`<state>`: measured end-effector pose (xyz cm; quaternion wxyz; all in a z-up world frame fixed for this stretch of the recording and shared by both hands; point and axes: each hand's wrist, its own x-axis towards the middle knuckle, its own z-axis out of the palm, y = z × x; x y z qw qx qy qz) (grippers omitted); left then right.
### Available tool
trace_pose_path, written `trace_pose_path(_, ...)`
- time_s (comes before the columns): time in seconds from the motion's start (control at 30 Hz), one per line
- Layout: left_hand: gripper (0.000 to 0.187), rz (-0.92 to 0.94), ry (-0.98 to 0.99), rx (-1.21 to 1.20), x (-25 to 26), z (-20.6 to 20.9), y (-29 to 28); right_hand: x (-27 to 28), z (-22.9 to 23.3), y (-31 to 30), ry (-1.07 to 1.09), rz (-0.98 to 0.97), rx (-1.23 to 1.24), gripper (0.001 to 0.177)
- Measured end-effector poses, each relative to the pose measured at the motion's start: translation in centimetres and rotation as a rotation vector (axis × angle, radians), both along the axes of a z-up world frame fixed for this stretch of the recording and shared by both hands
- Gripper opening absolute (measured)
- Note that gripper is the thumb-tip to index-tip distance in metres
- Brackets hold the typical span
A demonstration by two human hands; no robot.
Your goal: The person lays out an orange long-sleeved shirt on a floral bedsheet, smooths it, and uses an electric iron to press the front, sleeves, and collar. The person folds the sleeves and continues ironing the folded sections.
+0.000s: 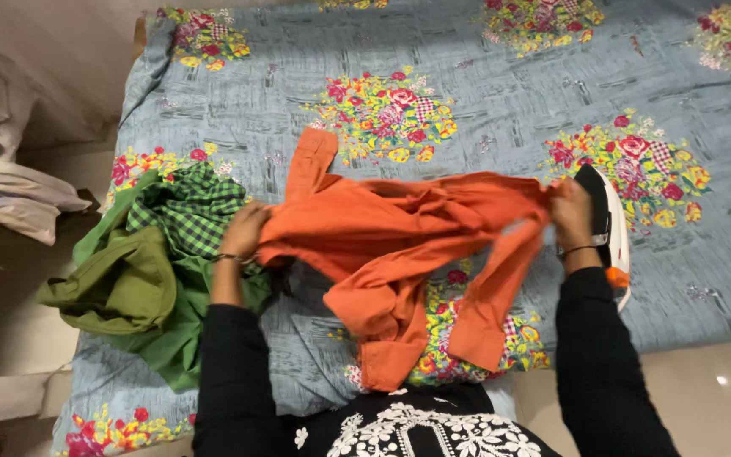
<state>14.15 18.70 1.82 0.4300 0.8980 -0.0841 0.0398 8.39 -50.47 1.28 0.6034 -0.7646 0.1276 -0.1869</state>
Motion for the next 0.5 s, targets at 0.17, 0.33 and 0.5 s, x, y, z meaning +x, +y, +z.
trace_pose_path(0.17, 0.057, -0.117, 0.354, 0.185, -1.3, 2.1, 0.4, -1.9, 0.0, -0.7, 0.308, 0.219, -0.183, 0.045)
trace_pose_path(0.33, 0.080, -0.204, 0.798, 0.326, -4.7, -1.9, -6.4, -1.3, -3.7, 5.7, 0.292, 0.539, -0.734, 0.106)
trace_pose_path(0.5, 0.081, -0.234, 0.753, 0.519, -5.7, -5.3, -7.0, 1.2, -2.4, 5.9, 0.724, 1.097, -0.894, 0.062)
